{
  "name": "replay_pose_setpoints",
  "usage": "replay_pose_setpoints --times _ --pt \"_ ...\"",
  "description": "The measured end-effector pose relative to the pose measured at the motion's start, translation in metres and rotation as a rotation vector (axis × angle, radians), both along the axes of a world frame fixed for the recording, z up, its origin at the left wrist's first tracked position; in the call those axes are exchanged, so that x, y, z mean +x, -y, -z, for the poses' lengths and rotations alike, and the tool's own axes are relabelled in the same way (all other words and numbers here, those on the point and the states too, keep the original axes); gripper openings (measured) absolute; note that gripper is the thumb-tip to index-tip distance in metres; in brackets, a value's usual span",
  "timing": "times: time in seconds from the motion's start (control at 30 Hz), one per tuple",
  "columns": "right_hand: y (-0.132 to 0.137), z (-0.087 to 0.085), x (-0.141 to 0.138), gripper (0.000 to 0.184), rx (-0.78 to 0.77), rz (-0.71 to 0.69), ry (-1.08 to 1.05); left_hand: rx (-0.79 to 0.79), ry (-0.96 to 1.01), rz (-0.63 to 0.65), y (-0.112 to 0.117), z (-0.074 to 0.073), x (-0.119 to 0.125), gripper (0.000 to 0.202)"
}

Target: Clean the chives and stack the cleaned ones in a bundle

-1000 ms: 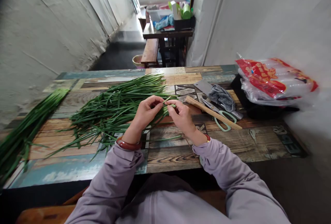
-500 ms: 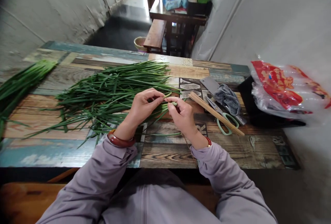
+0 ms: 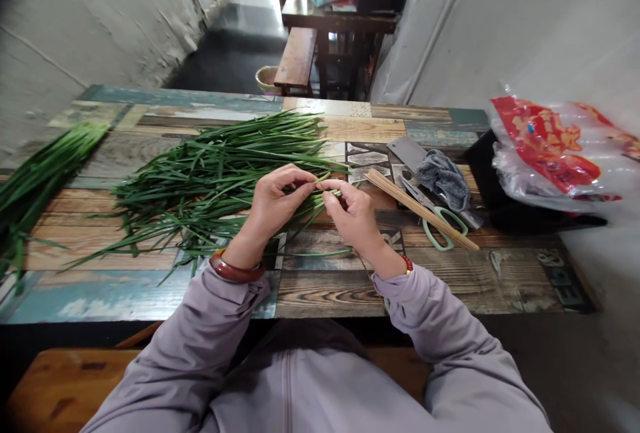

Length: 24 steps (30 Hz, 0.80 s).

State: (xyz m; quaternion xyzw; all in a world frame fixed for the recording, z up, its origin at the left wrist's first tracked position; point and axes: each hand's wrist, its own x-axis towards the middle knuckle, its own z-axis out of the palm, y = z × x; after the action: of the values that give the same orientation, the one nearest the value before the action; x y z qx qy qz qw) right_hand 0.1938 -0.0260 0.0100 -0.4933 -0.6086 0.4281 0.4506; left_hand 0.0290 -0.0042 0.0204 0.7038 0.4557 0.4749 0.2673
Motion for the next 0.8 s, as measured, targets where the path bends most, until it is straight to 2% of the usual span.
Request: replay_pose_setpoints --times 0.5,0.8 --pt "-0.0017 0.0042 0.0006 0.028 0.029 0.005 -0.049 0.100 -0.017 -0.027 -0.0009 0.0022 0.0011 0.011" --pt "-0.0029 0.0043 0.0006 0.028 0.009 0.012 -0.003 0.191 -0.080 -0.026 -0.0018 0.0047 0.0008 0.013"
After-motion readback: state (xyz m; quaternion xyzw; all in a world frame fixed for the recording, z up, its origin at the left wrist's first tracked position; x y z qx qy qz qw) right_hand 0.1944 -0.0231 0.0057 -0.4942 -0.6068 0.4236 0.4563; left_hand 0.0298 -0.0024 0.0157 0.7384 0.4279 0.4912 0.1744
